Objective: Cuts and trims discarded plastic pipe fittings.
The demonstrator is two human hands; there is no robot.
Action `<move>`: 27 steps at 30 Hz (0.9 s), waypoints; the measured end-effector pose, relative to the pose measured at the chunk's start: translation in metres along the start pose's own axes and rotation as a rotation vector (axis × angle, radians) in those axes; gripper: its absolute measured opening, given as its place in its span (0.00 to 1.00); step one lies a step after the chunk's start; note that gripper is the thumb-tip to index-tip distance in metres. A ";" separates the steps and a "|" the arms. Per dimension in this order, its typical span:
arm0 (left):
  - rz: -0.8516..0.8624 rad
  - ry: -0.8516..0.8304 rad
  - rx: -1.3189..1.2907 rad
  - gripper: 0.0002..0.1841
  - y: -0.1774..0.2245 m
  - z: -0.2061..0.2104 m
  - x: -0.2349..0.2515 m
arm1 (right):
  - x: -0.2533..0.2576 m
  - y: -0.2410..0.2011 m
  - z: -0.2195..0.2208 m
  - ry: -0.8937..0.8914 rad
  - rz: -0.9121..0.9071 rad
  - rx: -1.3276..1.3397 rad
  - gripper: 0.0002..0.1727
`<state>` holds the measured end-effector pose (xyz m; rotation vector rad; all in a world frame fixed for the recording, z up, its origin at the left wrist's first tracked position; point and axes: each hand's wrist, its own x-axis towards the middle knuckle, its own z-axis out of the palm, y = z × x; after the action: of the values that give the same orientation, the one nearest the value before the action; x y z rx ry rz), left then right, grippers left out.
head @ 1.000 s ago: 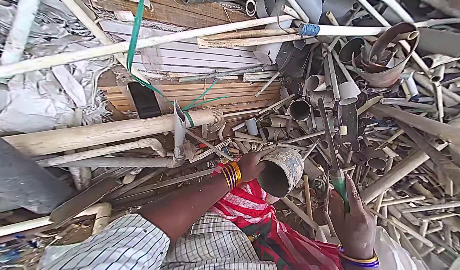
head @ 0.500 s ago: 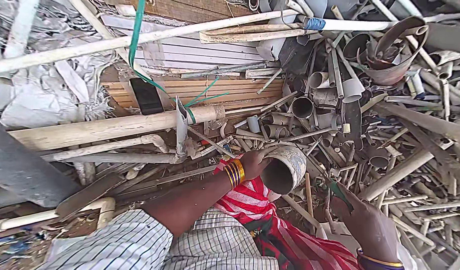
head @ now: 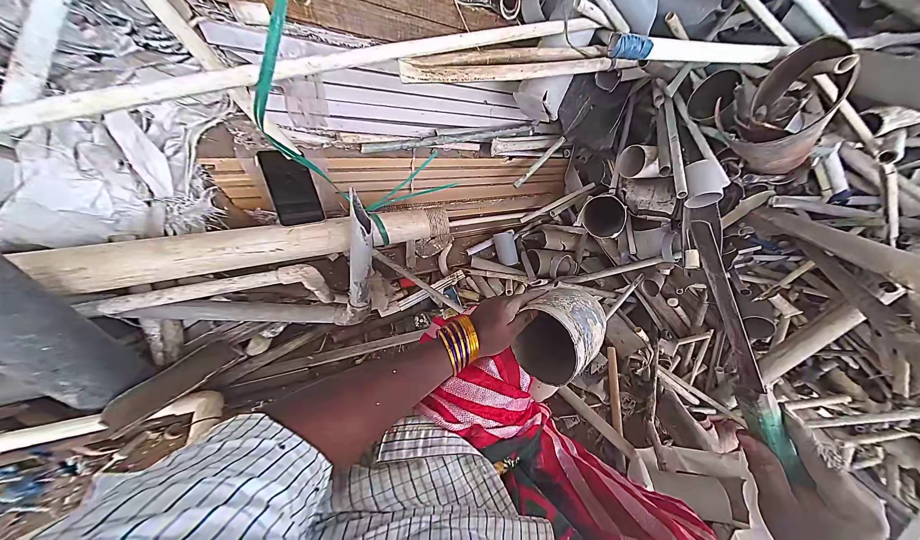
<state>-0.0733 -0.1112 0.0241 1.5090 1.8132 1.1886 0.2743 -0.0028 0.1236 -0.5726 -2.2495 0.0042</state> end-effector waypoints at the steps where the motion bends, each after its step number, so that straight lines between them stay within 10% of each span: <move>1: -0.003 0.009 0.002 0.25 -0.001 0.000 0.000 | -0.002 0.000 0.004 -0.038 -0.028 0.045 0.28; 5: -0.021 -0.007 0.047 0.26 -0.001 0.001 0.000 | -0.004 -0.001 0.016 -0.353 0.179 -0.288 0.24; 10: -0.003 -0.006 0.050 0.25 0.002 0.001 0.000 | -0.002 -0.010 0.018 -0.004 0.015 -0.119 0.28; 15: -0.094 -0.005 0.086 0.26 0.007 -0.002 0.000 | -0.004 -0.009 0.036 -0.446 0.307 -0.288 0.24; 20: -0.193 0.025 0.065 0.26 0.011 -0.008 0.001 | -0.010 -0.027 0.051 -0.002 0.010 -0.192 0.36; 24: -0.175 0.055 0.050 0.26 0.004 -0.009 0.000 | -0.012 -0.031 0.063 -0.503 0.282 -0.260 0.26; 27: -0.163 0.074 0.038 0.26 0.002 -0.013 -0.001 | -0.012 -0.027 0.062 -0.248 0.227 -0.292 0.31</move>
<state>-0.0828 -0.1165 0.0319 1.3244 1.9772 1.1505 0.2262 -0.0213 0.0775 -1.0314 -2.4294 -0.1482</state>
